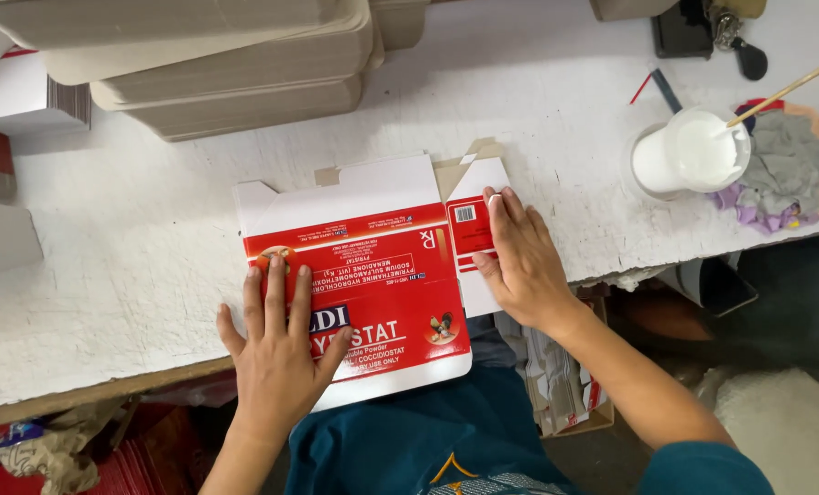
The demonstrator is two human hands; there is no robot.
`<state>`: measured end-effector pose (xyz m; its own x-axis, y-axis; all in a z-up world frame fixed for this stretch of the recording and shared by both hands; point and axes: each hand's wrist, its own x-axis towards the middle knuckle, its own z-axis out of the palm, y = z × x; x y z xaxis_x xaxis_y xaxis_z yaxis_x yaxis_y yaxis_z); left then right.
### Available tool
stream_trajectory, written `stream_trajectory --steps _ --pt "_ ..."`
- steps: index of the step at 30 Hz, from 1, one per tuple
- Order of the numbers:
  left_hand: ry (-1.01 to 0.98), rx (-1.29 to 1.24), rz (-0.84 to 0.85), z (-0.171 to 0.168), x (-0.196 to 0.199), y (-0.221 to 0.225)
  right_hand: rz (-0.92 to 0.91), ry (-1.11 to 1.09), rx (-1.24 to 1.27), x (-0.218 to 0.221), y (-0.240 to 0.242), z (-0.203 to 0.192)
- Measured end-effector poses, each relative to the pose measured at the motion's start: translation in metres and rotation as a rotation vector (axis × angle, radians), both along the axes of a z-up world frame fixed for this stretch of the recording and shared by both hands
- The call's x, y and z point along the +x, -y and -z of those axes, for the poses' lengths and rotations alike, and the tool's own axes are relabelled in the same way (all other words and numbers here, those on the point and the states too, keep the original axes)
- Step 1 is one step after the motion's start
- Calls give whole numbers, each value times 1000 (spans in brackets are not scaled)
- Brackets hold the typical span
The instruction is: The person organizes stacks of flat cardboard packaging on a table before applying glue to the flaps with a brush. They then fold the cardboard into boxes and stack the finished products.
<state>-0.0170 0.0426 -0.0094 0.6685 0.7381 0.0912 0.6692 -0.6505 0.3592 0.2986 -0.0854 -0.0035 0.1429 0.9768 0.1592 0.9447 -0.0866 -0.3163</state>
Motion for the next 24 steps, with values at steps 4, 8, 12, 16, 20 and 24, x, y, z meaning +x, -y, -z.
stream_trajectory --steps 4,8,12,16,20,24 --pt "-27 18 -2 6 1 0 21 34 -37 -1 -2 -3" --pt "-22 14 -3 6 1 -1 43 53 -84 -1 -4 -1" --pt "-63 20 -7 -8 4 -4 57 54 -104 -4 -5 -2" --pt "-150 -2 -18 -35 19 -16 81 85 -130 -5 -6 0" --pt "-128 -93 31 -41 74 -28 73 104 -107 -7 -4 -2" --pt "305 39 239 -21 136 -26 71 83 -106 -7 -3 -8"
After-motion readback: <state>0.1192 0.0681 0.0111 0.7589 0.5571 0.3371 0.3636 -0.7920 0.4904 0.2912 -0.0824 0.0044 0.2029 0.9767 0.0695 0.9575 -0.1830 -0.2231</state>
